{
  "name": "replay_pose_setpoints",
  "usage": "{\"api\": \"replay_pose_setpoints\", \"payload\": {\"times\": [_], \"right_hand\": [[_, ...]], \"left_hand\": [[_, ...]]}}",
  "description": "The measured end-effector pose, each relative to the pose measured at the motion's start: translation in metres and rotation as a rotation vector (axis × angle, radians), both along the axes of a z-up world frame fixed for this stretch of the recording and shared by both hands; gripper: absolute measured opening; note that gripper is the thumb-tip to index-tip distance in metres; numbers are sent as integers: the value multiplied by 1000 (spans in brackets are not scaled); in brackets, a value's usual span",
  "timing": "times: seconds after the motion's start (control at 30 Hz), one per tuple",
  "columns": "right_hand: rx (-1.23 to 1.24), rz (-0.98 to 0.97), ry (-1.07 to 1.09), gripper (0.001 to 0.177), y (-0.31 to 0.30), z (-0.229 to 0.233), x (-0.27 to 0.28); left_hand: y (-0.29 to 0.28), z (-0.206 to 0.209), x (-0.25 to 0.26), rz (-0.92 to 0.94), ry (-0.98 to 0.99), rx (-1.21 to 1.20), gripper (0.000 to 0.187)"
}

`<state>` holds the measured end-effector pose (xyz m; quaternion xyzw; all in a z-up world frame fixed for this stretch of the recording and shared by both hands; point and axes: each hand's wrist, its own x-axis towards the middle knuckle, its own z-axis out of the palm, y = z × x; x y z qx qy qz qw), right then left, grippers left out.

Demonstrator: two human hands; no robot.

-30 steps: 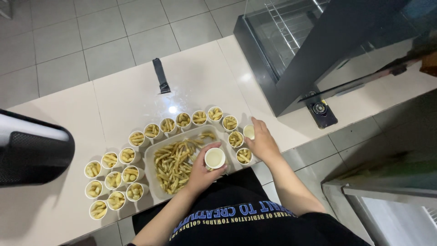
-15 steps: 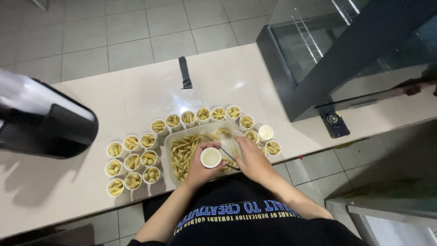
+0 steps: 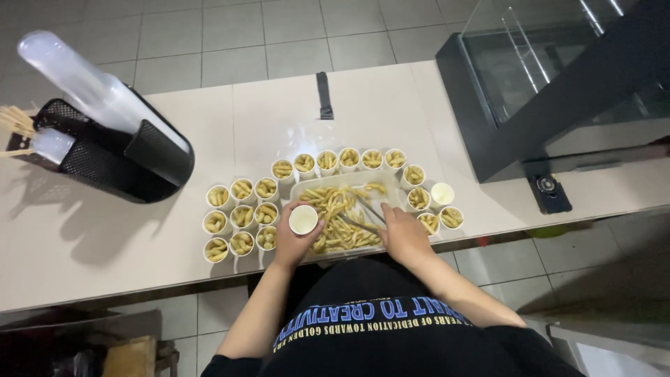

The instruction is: Portioning cooked french fries from a large container into individual paper cups using metal tongs.

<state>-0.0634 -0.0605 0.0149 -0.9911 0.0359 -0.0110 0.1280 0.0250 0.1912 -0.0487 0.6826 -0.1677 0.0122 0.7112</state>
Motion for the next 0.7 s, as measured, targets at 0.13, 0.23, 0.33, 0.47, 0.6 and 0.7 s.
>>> {"api": "replay_pose_setpoints", "payload": {"times": [0.13,0.23,0.33,0.47,0.6,0.7], "right_hand": [[-23,3,71,65,10,3,2],[-8,21,121,66,7,-10,4],[47,69,76,64,8,-16,2],[45,122,9,56,-3,-38,1],[111,5,45,44,-8,-12,-1],[76,-133,171,37,-13,24,2]], "left_hand": [[3,-40,2,91,-11,75,53],[-4,-34,-7,142,-28,141,53],[-9,-26,-14,185,-69,201,52],[-13,-21,-16,176,-42,177,51],[-13,-10,-11,208,-37,148,50],[-16,4,-3,234,3,193,51]]}}
